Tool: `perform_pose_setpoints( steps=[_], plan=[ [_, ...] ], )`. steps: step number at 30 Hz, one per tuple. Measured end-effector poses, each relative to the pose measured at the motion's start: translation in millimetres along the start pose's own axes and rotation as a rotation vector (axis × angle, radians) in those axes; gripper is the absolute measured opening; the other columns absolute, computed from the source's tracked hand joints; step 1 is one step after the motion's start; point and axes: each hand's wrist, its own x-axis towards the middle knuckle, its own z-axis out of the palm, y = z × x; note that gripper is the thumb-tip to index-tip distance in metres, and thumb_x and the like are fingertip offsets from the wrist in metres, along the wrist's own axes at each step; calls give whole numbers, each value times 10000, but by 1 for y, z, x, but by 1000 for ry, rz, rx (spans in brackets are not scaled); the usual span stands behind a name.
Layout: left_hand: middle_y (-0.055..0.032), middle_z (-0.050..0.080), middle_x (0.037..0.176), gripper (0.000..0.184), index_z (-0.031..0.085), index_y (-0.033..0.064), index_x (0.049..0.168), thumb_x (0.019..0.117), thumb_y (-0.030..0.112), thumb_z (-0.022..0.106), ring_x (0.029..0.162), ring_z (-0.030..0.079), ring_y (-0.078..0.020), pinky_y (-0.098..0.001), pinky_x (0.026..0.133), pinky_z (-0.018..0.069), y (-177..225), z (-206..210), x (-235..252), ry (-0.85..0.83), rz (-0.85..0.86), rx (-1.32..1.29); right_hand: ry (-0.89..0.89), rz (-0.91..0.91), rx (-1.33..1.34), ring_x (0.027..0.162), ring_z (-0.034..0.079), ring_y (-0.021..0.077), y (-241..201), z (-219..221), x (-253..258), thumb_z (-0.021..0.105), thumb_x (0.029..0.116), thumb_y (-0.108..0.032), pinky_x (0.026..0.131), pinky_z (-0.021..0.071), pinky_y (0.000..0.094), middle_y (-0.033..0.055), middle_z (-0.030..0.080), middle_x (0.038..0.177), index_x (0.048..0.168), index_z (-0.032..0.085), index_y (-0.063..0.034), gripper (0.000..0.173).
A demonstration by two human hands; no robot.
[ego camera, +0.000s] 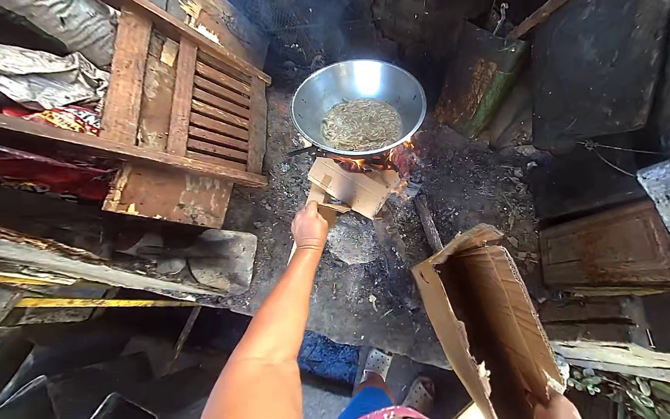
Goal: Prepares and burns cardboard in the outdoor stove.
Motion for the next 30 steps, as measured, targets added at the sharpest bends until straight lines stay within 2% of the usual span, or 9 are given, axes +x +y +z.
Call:
perform_pose_setpoints(
  steps=[9,13,15,17,20,22,25,28,30],
  plan=[
    [-281,692,1210,349,627,-19,1322,1058,90,428,1170,664,-448,-628,1012,487,-10,-22,-65,-151,-124,47,-6,13,20,1183,642,461,4,1,3,620,1003,-297,1007,486,641,296,686,1182,1210,670,36,395],
    [-275,722,1097,280,676,-52,1220,1024,36,497,1058,706,-437,-621,951,519,5,-39,-101,16,45,-120,6,27,40,1162,652,456,6,0,6,624,998,-286,990,490,644,290,695,1159,1178,686,32,371],
    [-252,727,1050,245,703,-59,1154,975,23,557,986,721,-385,-558,896,557,20,-38,-111,134,148,-235,14,26,56,1170,648,458,10,-1,10,627,995,-285,998,485,648,288,694,1169,1196,686,28,377],
    [-230,712,998,214,696,-62,1114,940,18,601,904,708,-346,-524,841,569,42,-28,-114,48,155,-269,18,21,66,1190,637,468,13,-4,13,619,1003,-270,1016,474,654,297,685,1197,1249,673,33,394],
    [-218,716,1088,260,660,-27,1192,975,100,591,1042,701,-364,-567,946,535,78,9,-102,-359,37,-170,28,17,74,1195,634,470,18,-8,16,614,1005,-266,1021,470,658,300,682,1204,1258,670,30,393],
    [-212,704,1131,283,644,-32,1236,1001,119,597,1062,690,-327,-521,973,529,96,52,-86,-510,-67,-241,37,37,88,1195,633,474,21,-9,18,625,998,-271,1012,473,658,301,682,1200,1228,682,28,381],
    [-169,671,943,259,577,-60,1241,1002,40,578,641,660,-186,-336,592,579,121,121,-72,-497,-360,-637,41,81,110,1180,643,477,27,-6,20,630,988,-283,1000,479,663,300,693,1174,1172,700,35,374],
    [-200,596,1012,387,420,-51,1400,1021,-28,493,667,638,-202,-328,583,572,157,165,-61,-518,-637,-1061,35,91,187,1186,630,494,36,4,20,610,997,-259,1019,461,674,320,678,1191,1222,675,52,389],
    [-180,571,992,383,402,-46,1396,1018,-48,465,686,627,-196,-322,612,577,176,193,-52,-489,-710,-1238,58,68,202,1174,637,501,39,12,18,597,1007,-251,1018,464,677,328,680,1181,1225,671,67,393]
  ],
)
